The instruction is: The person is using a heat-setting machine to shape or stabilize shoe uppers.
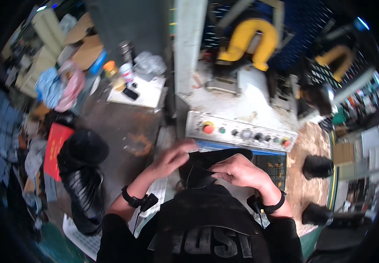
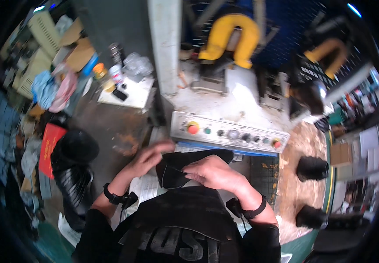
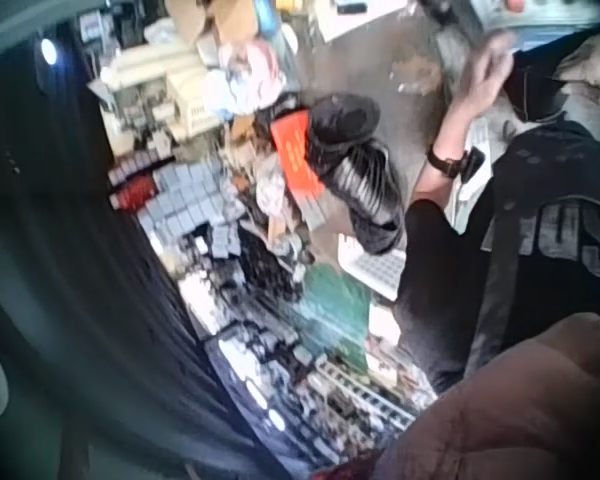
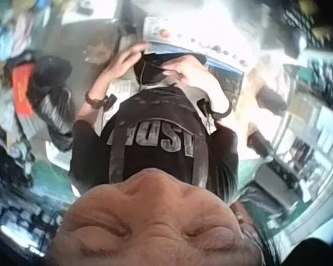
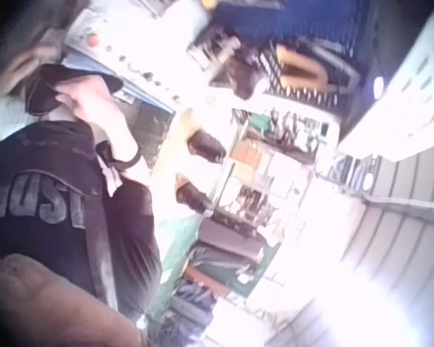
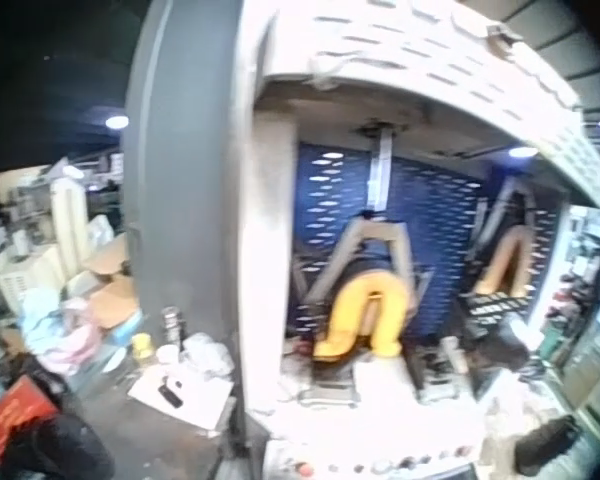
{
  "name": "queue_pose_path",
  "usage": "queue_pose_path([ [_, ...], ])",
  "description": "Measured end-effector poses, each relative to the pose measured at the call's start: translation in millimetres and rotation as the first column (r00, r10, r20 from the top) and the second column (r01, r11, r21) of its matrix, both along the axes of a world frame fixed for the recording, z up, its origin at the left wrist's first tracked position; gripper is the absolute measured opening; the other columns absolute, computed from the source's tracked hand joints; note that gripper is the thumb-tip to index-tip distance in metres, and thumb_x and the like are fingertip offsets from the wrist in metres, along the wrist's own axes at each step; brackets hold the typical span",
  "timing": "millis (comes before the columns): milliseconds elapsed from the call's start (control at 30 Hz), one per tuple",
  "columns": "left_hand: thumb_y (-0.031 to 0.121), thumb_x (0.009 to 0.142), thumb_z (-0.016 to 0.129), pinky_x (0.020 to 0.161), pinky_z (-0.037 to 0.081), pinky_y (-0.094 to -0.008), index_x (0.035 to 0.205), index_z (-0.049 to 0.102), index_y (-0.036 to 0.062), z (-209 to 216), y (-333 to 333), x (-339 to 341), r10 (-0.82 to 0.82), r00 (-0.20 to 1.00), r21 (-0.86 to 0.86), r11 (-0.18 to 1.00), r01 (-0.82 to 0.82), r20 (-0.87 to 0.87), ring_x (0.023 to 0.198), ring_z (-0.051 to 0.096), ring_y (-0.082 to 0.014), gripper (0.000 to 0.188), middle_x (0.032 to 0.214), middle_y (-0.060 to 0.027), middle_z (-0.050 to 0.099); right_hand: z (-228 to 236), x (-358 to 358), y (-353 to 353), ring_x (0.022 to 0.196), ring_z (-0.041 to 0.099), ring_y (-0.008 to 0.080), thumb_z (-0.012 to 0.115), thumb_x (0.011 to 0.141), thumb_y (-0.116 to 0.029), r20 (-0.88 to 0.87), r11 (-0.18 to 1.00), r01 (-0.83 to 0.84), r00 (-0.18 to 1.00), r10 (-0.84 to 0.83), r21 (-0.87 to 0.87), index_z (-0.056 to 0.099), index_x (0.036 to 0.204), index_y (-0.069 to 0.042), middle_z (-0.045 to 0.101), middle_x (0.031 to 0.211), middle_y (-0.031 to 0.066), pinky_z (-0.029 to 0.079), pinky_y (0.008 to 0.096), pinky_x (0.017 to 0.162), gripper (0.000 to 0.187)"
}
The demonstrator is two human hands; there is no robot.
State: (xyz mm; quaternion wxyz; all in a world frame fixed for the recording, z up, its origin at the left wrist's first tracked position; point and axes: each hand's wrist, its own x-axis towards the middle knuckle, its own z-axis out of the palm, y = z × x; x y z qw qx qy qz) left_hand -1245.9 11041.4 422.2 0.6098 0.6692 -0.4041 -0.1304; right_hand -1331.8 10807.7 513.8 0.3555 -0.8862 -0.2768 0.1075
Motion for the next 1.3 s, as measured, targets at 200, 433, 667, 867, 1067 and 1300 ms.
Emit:
queue_pose_path([
  [200, 0.015, 0.083, 0.068, 0.075, 0.043, -0.0223, 0.107, 0.061, 0.0011, -3.5, -98.7, -2.0, -0.546, 0.748, 0.168, 0.754, 0.635, -0.378, 0.083, 0.052, -0.0061, 0.028, 0.091, 0.0024, 0.059, -3.8, -70.4, -123.8, 0.081, 0.063, 0.0286, 0.067, 0.081, -0.011, -0.219, 0.962, 0.263, 0.945, -0.242, 0.073, 0.063, 0.099, 0.001, 0.065, 0.088, 0.0158, 0.049, 0.032, 0.071, 0.022],
  [433, 0.008, 0.078, 0.07, 0.103, 0.032, -0.031, 0.13, 0.047, 0.004, 84.0, -262.3, -12.8, -0.656, 0.689, -0.1, 0.742, 0.663, -0.307, 0.118, 0.045, -0.0145, 0.057, 0.13, -0.0062, 0.048, -25.9, -133.7, -266.4, 0.085, 0.057, 0.0067, 0.07, 0.079, -0.007, -0.505, 0.496, 0.73, 0.684, -0.527, 0.47, 0.063, 0.105, 0.0, 0.065, 0.094, 0.0003, 0.047, 0.0241, 0.081, 0.028],
  [667, 0.007, 0.085, 0.061, 0.086, 0.041, -0.0207, 0.118, 0.057, 0.0022, 197.2, -445.7, 9.1, -0.396, 0.912, -0.223, 0.903, 0.367, -0.105, 0.099, 0.052, -0.0068, 0.034, 0.11, -0.0011, 0.057, 39.9, -67.6, -397.9, 0.082, 0.059, 0.0087, 0.064, 0.085, -0.013, -0.329, 0.046, 0.547, 0.566, -0.756, 0.836, 0.06, 0.106, 0.001, 0.064, 0.093, 0.0031, 0.048, 0.0234, 0.075, 0.026],
  [867, 0.01, 0.089, 0.058, 0.07, 0.046, -0.0205, 0.111, 0.061, 0.0015, 190.9, -539.4, 63.6, -0.002, 0.96, -0.192, 0.98, -0.054, -0.281, 0.079, 0.057, -0.0077, 0.024, 0.09, -0.0025, 0.063, 26.6, 16.3, -442.9, 0.066, 0.058, 0.0084, 0.07, 0.08, -0.008, -0.441, -0.096, 0.503, 0.632, -0.637, 0.859, 0.061, 0.087, -0.004, 0.064, 0.077, 0.0025, 0.048, 0.0232, 0.061, 0.012],
  [1067, 0.027, 0.093, 0.054, 0.081, 0.045, -0.0255, 0.112, 0.061, 0.0011, 187.2, -529.1, 65.7, 0.114, 0.961, -0.096, 0.985, -0.141, -0.25, 0.094, 0.056, -0.0106, 0.034, 0.108, -0.0062, 0.06, 6.0, 21.9, -421.6, 0.063, 0.059, 0.0096, 0.065, 0.084, -0.006, -0.531, -0.306, 0.447, 0.565, -0.632, 0.841, 0.058, 0.087, -0.004, 0.063, 0.076, 0.0034, 0.05, 0.0227, 0.059, 0.008],
  [1300, 0.034, 0.096, 0.044, 0.094, 0.039, -0.0272, 0.119, 0.057, 0.0034, 210.9, -517.6, 37.2, -0.031, 0.989, 0.067, 0.997, 0.022, 0.145, 0.106, 0.054, -0.0154, 0.04, 0.111, -0.0072, 0.062, 16.2, 12.4, -424.0, 0.061, 0.058, 0.0097, 0.069, 0.081, -0.008, -0.559, -0.335, 0.453, 0.586, -0.587, 0.826, 0.056, 0.085, -0.003, 0.063, 0.074, 0.0046, 0.048, 0.0228, 0.056, 0.015],
])
